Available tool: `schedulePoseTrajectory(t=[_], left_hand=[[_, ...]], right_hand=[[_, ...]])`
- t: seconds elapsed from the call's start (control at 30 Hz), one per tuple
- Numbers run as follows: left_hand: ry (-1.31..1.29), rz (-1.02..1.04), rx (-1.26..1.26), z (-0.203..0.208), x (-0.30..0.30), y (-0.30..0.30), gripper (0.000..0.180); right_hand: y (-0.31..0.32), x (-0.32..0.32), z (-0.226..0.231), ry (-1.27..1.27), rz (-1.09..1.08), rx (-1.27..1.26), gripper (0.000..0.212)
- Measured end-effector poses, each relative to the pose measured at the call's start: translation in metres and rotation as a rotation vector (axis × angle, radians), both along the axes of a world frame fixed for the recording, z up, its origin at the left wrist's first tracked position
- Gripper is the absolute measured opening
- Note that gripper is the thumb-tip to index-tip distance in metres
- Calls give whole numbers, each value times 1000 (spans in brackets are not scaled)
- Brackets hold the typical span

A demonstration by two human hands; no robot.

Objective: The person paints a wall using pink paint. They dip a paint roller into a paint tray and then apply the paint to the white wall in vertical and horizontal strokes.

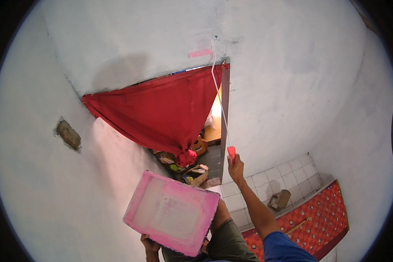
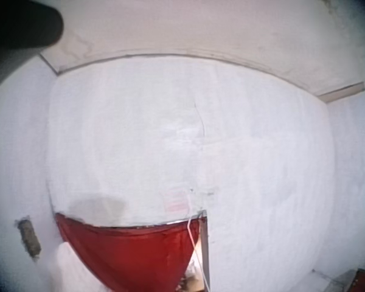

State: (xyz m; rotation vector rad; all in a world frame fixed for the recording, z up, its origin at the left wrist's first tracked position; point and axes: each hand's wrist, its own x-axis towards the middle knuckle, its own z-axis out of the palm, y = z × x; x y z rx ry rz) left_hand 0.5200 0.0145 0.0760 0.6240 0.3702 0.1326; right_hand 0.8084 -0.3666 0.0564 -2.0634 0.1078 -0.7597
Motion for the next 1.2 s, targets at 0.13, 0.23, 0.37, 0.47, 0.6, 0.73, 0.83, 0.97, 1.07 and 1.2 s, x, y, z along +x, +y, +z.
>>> schedulePoseTrajectory(t=[0.13,0.23,0.37,0.47,0.6,0.73,0.83,0.97,1.07,1.2], left_hand=[[-13,7,17,-7,0,7,66],[-27,-14,16,-12,-1,9,66],[-33,-17,-2,-9,2,5,65],[-38,-16,-2,-10,-2,7,65],[-25,-11,5,-6,-1,5,65],[-33,-27,6,-7,0,4,65],[-7,-9,7,-9,-3,6,66],[-16,-24,-13,-18,-3,10,67],[-14,-25,-27,-10,-2,5,67],[-43,-10,-19,-17,-4,10,65]], right_hand=[[8,-14,-18,25,10,9,29],[11,-17,-17,45,27,50,30],[13,-24,-11,157,39,50,35],[20,-28,-5,155,37,70,34],[18,-9,19,93,27,41,31],[18,28,64,-60,-18,15,34],[22,39,93,-141,2,51,34],[23,32,73,-83,-30,21,34],[19,9,33,0,-38,-18,33],[25,-21,-4,102,-21,-37,33]])
